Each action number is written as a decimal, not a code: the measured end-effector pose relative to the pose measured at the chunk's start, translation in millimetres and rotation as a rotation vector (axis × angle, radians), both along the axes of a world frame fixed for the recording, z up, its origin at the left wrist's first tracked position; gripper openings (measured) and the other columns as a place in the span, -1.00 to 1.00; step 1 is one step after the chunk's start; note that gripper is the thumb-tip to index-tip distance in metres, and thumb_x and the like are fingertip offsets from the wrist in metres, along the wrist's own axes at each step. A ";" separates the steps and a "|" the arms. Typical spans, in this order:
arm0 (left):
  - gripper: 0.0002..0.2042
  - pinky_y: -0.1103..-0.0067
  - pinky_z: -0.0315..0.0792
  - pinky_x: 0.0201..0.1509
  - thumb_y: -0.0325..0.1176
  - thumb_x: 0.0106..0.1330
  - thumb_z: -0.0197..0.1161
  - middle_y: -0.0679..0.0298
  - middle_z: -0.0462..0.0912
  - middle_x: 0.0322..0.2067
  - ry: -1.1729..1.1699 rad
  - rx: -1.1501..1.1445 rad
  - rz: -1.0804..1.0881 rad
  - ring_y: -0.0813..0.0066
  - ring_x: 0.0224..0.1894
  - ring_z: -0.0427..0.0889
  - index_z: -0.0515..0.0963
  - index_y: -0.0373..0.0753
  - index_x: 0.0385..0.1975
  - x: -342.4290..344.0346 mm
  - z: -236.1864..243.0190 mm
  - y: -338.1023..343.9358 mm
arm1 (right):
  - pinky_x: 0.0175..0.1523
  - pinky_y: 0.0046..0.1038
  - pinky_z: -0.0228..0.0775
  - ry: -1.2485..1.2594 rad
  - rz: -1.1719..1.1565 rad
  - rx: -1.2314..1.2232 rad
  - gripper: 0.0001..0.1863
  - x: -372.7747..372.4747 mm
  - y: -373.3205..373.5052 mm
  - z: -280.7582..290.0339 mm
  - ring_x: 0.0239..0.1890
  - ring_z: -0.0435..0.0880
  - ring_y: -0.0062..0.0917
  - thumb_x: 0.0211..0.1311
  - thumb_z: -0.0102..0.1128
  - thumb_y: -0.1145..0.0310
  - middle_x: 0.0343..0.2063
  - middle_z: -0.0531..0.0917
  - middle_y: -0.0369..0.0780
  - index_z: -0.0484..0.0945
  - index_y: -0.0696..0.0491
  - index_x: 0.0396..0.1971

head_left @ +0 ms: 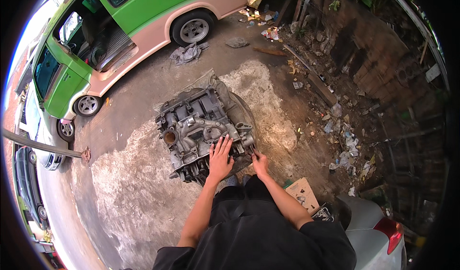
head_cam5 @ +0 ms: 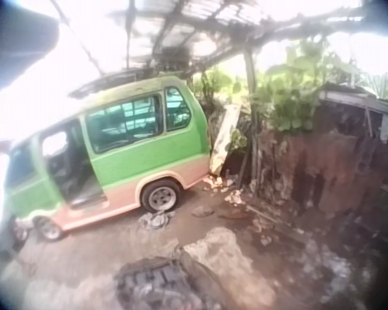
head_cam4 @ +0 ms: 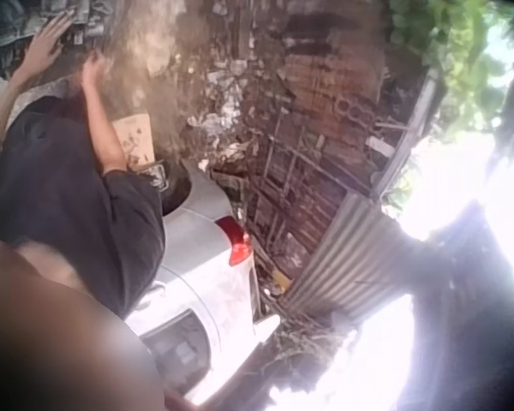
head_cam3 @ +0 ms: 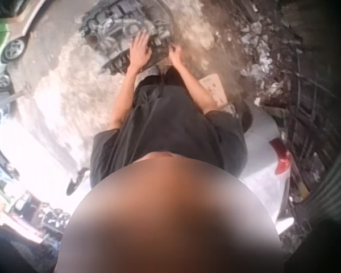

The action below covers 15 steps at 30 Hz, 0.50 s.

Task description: The person stands over a car engine block resting on a cloth and repeatedly touches and rubs its surfaces with both hands. The person shifts grip and repositions hands across different areas of the engine throughout the clip.

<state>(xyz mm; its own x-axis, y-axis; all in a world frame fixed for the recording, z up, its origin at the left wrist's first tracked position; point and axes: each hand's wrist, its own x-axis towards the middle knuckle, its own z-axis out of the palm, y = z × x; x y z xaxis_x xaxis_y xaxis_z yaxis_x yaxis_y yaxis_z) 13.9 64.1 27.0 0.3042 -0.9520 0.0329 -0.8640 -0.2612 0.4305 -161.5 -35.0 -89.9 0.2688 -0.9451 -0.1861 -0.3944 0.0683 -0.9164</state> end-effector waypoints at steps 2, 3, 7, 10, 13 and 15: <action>-0.18 0.12 -0.13 0.68 -0.34 0.30 0.31 0.33 0.08 0.62 0.003 -0.005 -0.022 0.27 0.66 0.00 0.13 -0.02 0.60 1.8 0.3 1.1 | -0.09 -0.35 0.51 -0.101 -0.154 0.253 -0.64 2.1 -1.4 -1.9 -0.28 0.74 -0.43 0.46 0.20 0.41 -0.35 0.81 -0.19 0.68 0.17 0.16; -0.17 0.12 -0.13 0.68 -0.34 0.30 0.31 0.33 0.08 0.62 0.022 -0.006 -0.032 0.28 0.66 0.00 0.12 -0.02 0.60 2.9 0.6 1.6 | -0.24 -0.42 0.44 -0.178 -0.177 0.317 -0.66 2.4 -2.3 -1.4 -0.37 0.63 -0.61 0.48 0.21 0.35 -0.37 0.78 -0.27 0.71 0.13 0.14; -0.16 0.13 -0.14 0.68 -0.34 0.30 0.31 0.33 0.06 0.63 0.023 0.006 -0.060 0.29 0.66 -0.01 0.10 -0.02 0.61 5.8 2.3 3.2 | -0.45 -0.52 0.21 -0.276 -0.263 0.599 -0.67 -0.1 -7.1 5.5 -0.57 0.37 -0.71 0.48 0.21 0.37 -0.39 0.77 -0.28 0.71 0.08 0.16; -0.16 0.13 -0.14 0.67 -0.33 0.30 0.30 0.33 0.05 0.63 0.043 0.019 -0.069 0.30 0.66 -0.02 0.09 -0.03 0.61 7.2 2.8 3.1 | -0.46 -0.55 0.18 -0.235 -0.198 0.560 -0.66 -2.2 -11.2 8.7 -0.58 0.37 -0.71 0.48 0.21 0.35 -0.38 0.77 -0.31 0.71 0.08 0.15; -0.16 0.13 -0.13 0.67 -0.32 0.30 0.30 0.33 0.05 0.63 0.042 -0.001 -0.071 0.29 0.66 -0.01 0.10 -0.03 0.61 7.2 2.1 2.7 | -0.43 -0.58 0.21 -0.289 -0.179 0.687 -0.63 -6.9 -14.3 8.3 -0.58 0.35 -0.69 0.47 0.22 0.32 -0.34 0.77 -0.36 0.68 0.00 0.21; -0.16 0.13 -0.13 0.67 -0.33 0.29 0.30 0.33 0.06 0.63 0.035 -0.001 -0.069 0.29 0.66 0.00 0.11 -0.02 0.61 7.2 1.8 1.7 | -0.41 -0.58 0.21 -0.349 -0.196 0.836 -0.63 -9.8 -16.6 6.8 -0.56 0.34 -0.69 0.48 0.22 0.30 -0.32 0.76 -0.40 0.66 -0.09 0.23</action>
<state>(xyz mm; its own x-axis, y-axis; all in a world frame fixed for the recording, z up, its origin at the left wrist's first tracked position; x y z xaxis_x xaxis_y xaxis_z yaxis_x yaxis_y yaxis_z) 21.1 65.7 28.8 0.2390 -0.9707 0.0243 -0.8643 -0.2012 0.4610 -171.3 -51.6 -83.1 0.2872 -0.5743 -0.7666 -0.0168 0.7972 -0.6035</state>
